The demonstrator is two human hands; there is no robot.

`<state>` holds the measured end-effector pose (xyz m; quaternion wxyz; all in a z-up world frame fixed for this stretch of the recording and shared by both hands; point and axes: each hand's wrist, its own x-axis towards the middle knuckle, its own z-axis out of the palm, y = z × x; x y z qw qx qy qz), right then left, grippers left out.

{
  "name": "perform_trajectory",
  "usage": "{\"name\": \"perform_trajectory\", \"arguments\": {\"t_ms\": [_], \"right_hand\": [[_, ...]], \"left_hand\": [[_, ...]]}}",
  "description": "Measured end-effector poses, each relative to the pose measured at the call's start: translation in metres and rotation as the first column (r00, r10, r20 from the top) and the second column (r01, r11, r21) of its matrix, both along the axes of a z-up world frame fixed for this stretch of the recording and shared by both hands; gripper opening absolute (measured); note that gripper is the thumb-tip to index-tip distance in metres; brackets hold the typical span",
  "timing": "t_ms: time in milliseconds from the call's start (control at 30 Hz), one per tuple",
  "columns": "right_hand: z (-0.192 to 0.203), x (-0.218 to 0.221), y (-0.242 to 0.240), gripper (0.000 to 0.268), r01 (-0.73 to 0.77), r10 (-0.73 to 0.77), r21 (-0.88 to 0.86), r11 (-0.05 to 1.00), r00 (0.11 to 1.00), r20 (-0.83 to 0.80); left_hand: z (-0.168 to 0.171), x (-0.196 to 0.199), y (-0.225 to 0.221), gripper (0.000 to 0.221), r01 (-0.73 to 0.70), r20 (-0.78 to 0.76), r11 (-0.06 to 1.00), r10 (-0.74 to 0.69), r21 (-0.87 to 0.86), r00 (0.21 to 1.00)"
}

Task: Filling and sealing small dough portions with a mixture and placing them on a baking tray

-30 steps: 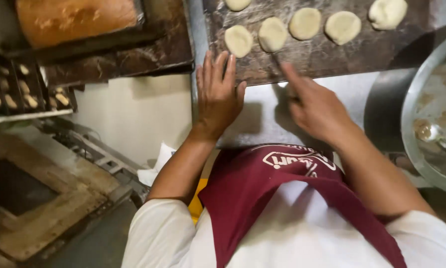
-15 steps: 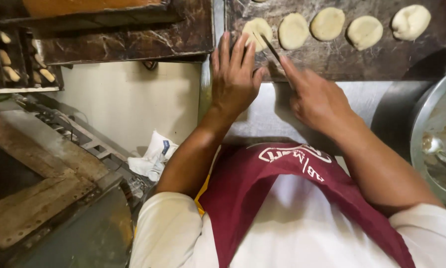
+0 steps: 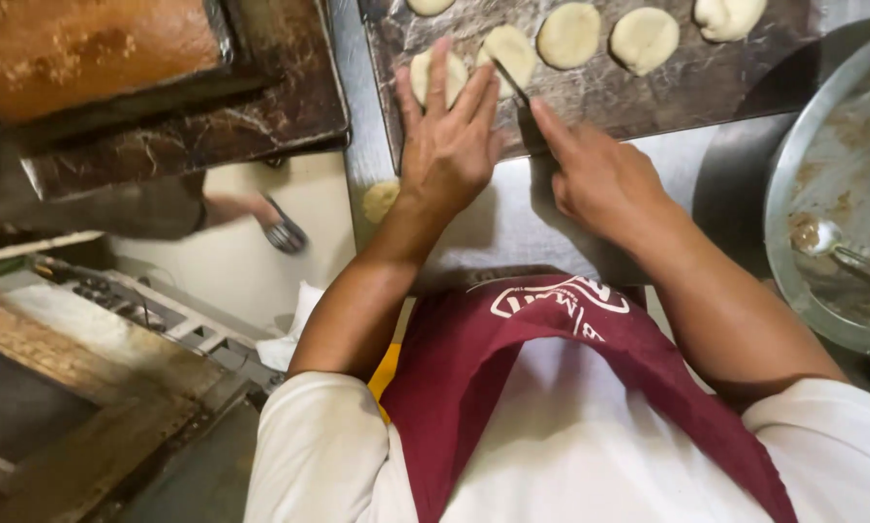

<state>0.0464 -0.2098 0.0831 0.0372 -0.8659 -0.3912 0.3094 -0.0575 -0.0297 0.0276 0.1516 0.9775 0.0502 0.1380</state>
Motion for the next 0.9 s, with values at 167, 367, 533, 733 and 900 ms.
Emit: {"name": "perform_trajectory", "arguments": {"t_ms": [167, 367, 533, 733, 900], "right_hand": [[0.014, -0.005, -0.022, 0.082, 0.036, -0.036, 0.007, 0.999, 0.999, -0.005], [0.013, 0.013, -0.013, 0.09, 0.026, -0.031, -0.079, 0.997, 0.998, -0.062], [0.015, 0.016, -0.031, 0.085, 0.18, -0.182, -0.037, 0.983, 0.981, -0.063], [0.026, 0.024, -0.034, 0.088, 0.212, -0.223, -0.113, 0.971, 0.97, -0.098], [0.017, 0.034, -0.033, 0.088, 0.278, -0.271, 0.08, 0.957, 0.959, -0.081]], "left_hand": [[-0.002, 0.003, 0.002, 0.054, -0.055, -0.069, 0.998, 0.056, 0.013, 0.996], [-0.004, 0.022, 0.0, 0.068, -0.019, -0.307, 1.0, 0.022, 0.013, 0.951], [0.008, 0.034, -0.018, 0.06, 0.027, -0.252, 0.998, -0.041, -0.057, 0.967], [0.009, 0.062, -0.019, 0.073, 0.085, -0.461, 0.996, -0.075, 0.0, 0.884], [-0.006, 0.068, -0.023, 0.056, 0.085, 0.004, 0.996, -0.085, 0.007, 0.996]]}}
